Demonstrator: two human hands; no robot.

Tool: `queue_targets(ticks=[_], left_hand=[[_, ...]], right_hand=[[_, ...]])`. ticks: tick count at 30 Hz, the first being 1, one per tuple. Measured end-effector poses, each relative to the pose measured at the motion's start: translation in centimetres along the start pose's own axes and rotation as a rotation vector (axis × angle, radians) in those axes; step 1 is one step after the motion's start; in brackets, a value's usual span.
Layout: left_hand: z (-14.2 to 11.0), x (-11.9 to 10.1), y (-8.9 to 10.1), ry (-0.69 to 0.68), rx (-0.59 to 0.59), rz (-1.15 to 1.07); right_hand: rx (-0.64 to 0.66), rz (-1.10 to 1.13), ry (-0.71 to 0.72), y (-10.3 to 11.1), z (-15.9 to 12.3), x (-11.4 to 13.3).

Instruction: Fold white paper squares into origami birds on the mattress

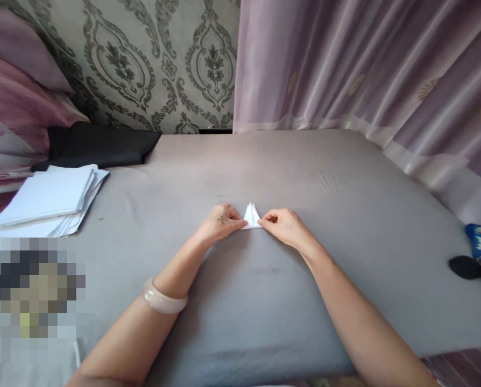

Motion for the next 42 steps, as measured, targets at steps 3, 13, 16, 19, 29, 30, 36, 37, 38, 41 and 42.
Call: queue_targets(ticks=[3, 13, 16, 19, 29, 30, 36, 37, 38, 41, 42], left_hand=[[0.1, -0.1, -0.3, -0.037, 0.024, 0.022], [0.4, -0.7, -0.7, -0.226, -0.021, 0.239], [-0.1, -0.7, -0.5, -0.294, -0.140, 0.343], [-1.2, -1.5, -0.8, -0.403, -0.227, 0.458], [-3.9, -4.4, -5.6, -0.564, 0.028, 0.837], [-4.0, -4.4, -5.8, -0.531, 0.044, 0.866], [-4.6, -4.2, -7.0, -0.334, 0.089, 1.019], [-4.7, -4.3, -7.2, -0.320, 0.090, 1.036], [-4.8, -4.2, -7.4, -0.305, 0.094, 1.053], [-5.0, -4.0, -7.6, -0.268, 0.090, 1.105], [-5.1, -4.0, -7.6, -0.262, 0.086, 1.119]], right_hand=[[0.006, 0.002, 0.011, 0.0, 0.0, 0.0], [-0.008, -0.034, 0.038, -0.2, 0.1, 0.1], [-0.031, -0.053, 0.066, 0.0, 0.0, 0.4], [-0.053, -0.051, 0.128, 0.3, -0.2, 0.6], [-0.206, -0.040, 0.335, 1.0, -3.3, 2.6], [-0.197, -0.087, 0.372, 0.6, -4.0, 3.5], [-0.165, -0.395, 0.397, -1.7, -6.1, 5.5], [-0.161, -0.431, 0.402, -1.9, -6.2, 5.6], [-0.157, -0.464, 0.405, -2.1, -6.3, 5.5], [-0.147, -0.543, 0.405, -2.4, -6.4, 5.5], [-0.145, -0.564, 0.405, -2.4, -6.5, 5.5]])
Point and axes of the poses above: each hand's wrist, its own z-axis towards the middle knuckle, its own y-axis out of the back of the hand, x = y × z, the point moved 10 cm from there along z, towards the middle knuckle, and after that the axes turned 7 degrees about -z, right-handed, at the moved point
